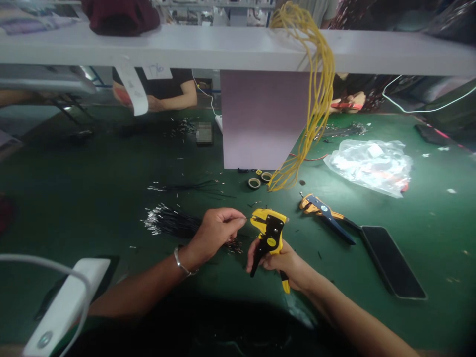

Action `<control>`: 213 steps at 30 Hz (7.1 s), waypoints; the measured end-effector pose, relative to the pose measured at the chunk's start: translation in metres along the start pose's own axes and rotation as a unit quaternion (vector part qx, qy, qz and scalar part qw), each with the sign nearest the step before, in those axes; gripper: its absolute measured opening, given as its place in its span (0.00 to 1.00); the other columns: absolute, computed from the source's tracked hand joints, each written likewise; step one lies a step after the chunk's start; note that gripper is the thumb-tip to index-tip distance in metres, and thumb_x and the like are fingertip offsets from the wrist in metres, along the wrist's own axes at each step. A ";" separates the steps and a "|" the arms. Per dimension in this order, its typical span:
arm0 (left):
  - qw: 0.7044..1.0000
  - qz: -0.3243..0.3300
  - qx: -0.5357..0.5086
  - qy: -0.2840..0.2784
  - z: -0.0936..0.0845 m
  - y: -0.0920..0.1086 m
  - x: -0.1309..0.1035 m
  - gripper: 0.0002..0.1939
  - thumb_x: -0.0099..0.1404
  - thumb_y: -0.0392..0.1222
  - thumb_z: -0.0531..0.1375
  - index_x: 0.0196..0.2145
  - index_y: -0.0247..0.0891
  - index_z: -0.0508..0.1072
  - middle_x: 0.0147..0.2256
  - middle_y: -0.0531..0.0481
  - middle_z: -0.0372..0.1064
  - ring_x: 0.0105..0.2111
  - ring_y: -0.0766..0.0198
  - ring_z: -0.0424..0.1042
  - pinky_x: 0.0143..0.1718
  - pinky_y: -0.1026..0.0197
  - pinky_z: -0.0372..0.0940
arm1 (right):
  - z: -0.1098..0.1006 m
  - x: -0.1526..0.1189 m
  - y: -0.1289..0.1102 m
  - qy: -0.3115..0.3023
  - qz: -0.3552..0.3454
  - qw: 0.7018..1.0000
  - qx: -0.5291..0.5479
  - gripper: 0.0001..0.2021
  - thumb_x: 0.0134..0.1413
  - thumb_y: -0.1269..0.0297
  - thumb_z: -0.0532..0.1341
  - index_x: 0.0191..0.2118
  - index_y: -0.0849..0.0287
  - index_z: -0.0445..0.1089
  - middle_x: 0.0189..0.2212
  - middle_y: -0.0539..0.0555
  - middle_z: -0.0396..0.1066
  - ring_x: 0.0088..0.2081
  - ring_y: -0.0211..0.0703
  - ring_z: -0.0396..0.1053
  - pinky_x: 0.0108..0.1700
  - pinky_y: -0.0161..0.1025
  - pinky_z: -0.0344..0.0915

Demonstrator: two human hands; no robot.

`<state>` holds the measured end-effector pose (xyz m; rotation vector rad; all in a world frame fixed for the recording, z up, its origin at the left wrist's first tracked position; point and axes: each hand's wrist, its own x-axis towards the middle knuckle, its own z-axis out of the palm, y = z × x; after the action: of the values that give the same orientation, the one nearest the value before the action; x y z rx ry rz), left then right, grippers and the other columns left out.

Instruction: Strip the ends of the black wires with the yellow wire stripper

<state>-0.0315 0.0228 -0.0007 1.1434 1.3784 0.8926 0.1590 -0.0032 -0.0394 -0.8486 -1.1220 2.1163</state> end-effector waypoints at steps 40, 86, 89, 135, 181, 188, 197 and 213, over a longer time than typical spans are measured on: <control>0.998 0.019 0.055 -0.026 0.001 -0.003 0.004 0.07 0.58 0.40 0.58 0.29 0.34 0.74 0.19 0.55 0.66 0.15 0.74 0.61 0.17 0.70 0.57 | -0.004 0.002 0.001 -0.007 0.032 0.999 -0.004 0.19 0.29 0.77 0.55 0.34 0.63 0.72 0.25 0.54 0.77 0.29 0.43 0.73 0.31 0.35 0.59; 0.995 0.032 0.083 -0.047 0.000 -0.001 -0.001 0.07 0.57 0.36 0.57 0.29 0.34 0.75 0.20 0.54 0.67 0.18 0.71 0.63 0.20 0.68 0.61 | -0.002 -0.004 0.009 0.053 0.042 0.994 -0.087 0.11 0.43 0.61 0.68 0.26 0.60 0.66 0.14 0.48 0.69 0.17 0.38 0.66 0.25 0.36 0.63; 0.990 0.076 0.113 -0.040 0.000 -0.006 0.001 0.07 0.57 0.35 0.57 0.28 0.35 0.75 0.20 0.54 0.68 0.19 0.71 0.64 0.21 0.68 0.61 | -0.001 -0.005 0.012 0.064 0.044 0.993 -0.094 0.12 0.43 0.61 0.68 0.25 0.60 0.65 0.13 0.47 0.69 0.16 0.38 0.65 0.23 0.36 0.62; 0.917 0.292 0.266 0.051 -0.001 -0.018 0.007 0.08 0.58 0.28 0.59 0.27 0.37 0.75 0.24 0.53 0.74 0.25 0.67 0.71 0.30 0.66 0.63 | -0.015 -0.022 0.017 0.098 -0.024 0.995 -0.025 0.09 0.45 0.64 0.69 0.30 0.61 0.69 0.22 0.52 0.73 0.26 0.44 0.70 0.34 0.42 0.65; 0.995 0.020 -0.062 -0.073 0.004 -0.004 0.006 0.04 0.61 0.35 0.57 0.35 0.33 0.67 0.26 0.48 0.73 0.23 0.65 0.74 0.25 0.62 0.70 | -0.008 0.005 0.004 0.167 -0.045 0.983 -0.065 0.09 0.38 0.70 0.63 0.32 0.60 0.70 0.23 0.51 0.74 0.29 0.45 0.69 0.35 0.41 0.62; 0.992 -0.010 -0.100 -0.073 0.005 -0.003 0.008 0.02 0.61 0.34 0.57 0.33 0.33 0.68 0.25 0.49 0.73 0.21 0.67 0.73 0.24 0.64 0.69 | 0.001 0.005 0.005 0.130 -0.009 0.989 -0.068 0.09 0.36 0.71 0.62 0.30 0.60 0.69 0.22 0.50 0.72 0.27 0.43 0.67 0.33 0.40 0.61; 0.986 -0.039 -0.123 -0.104 0.005 -0.006 0.006 0.03 0.61 0.36 0.58 0.33 0.33 0.68 0.24 0.49 0.73 0.19 0.69 0.72 0.22 0.65 0.68 | 0.007 0.001 -0.006 0.107 0.012 0.989 -0.098 0.08 0.35 0.71 0.61 0.29 0.59 0.68 0.22 0.50 0.71 0.28 0.42 0.64 0.33 0.39 0.59; 0.986 -0.002 -0.114 -0.119 0.006 -0.005 0.001 0.05 0.61 0.38 0.60 0.33 0.33 0.68 0.24 0.50 0.73 0.19 0.69 0.72 0.22 0.66 0.70 | 0.008 0.000 -0.005 0.081 0.007 0.991 -0.104 0.08 0.35 0.72 0.60 0.29 0.60 0.69 0.24 0.51 0.71 0.29 0.43 0.65 0.34 0.39 0.60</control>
<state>-0.0263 0.0218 -0.0069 1.0347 1.0555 0.8573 0.1538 -0.0046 -0.0320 -1.1074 -1.2673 1.9244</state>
